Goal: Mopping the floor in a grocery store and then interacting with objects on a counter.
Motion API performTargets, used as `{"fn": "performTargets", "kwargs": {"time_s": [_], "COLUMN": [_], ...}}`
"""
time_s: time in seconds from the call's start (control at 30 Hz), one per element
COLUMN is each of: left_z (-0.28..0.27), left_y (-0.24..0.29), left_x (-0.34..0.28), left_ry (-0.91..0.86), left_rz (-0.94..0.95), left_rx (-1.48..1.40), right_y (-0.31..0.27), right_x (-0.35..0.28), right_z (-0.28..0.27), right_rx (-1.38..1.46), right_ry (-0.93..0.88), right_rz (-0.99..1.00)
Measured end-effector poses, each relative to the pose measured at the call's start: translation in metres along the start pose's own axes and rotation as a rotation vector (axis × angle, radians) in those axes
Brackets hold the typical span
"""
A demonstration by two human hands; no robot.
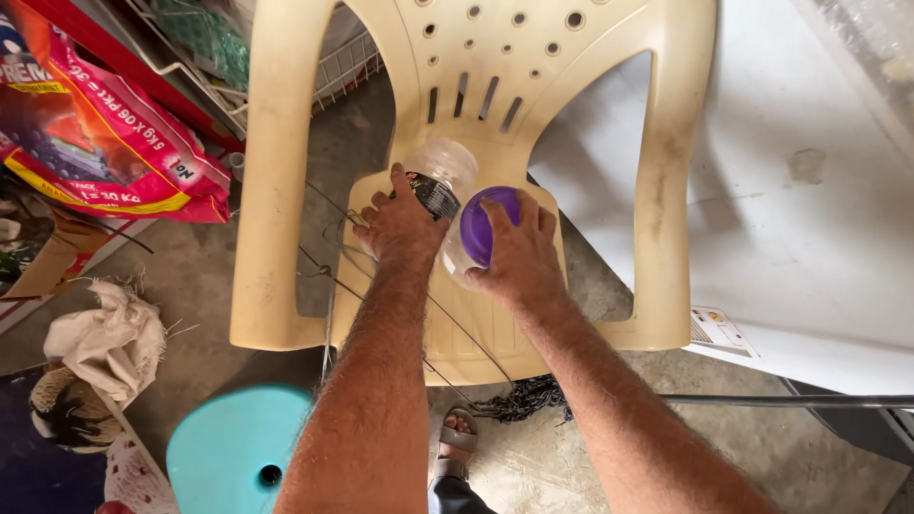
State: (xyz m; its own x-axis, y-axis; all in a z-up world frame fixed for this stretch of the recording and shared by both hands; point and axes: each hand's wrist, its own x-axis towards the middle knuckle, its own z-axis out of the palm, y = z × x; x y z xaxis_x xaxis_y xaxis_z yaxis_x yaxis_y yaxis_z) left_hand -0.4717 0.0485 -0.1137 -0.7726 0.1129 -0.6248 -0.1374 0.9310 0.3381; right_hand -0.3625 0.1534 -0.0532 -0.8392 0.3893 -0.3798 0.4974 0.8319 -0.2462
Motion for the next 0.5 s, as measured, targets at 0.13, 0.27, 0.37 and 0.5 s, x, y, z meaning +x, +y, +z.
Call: {"fn": "performTargets", "kwargs": {"time_s": [0.13,0.27,0.37,0.5], "left_z": [0.006,0.0,-0.007,-0.026], "left_y": [-0.013,-0.015,-0.021,-0.026], "left_x": [0.005,-0.001,-0.007,-0.03], "left_ry": [-0.057,-0.083,-0.046,-0.015], "left_rz": [-0.016,-0.079,-0.086,-0.071], "left_rx": [0.033,0.085,0.101,-0.041], "right_y": [-0.006,0.004,-0.007,-0.023], "right_x": [-0.002,0.004,-0.002,-0.018], "right_z": [-0.006,0.003,-0.005,-0.024], "right_rx": [-0.05,-0.105,-0.123,0.021], "right_ry": [0.112,0.003,-0.014,0.091], "right_rz": [0.015,0.11,0.159,0.191]}}
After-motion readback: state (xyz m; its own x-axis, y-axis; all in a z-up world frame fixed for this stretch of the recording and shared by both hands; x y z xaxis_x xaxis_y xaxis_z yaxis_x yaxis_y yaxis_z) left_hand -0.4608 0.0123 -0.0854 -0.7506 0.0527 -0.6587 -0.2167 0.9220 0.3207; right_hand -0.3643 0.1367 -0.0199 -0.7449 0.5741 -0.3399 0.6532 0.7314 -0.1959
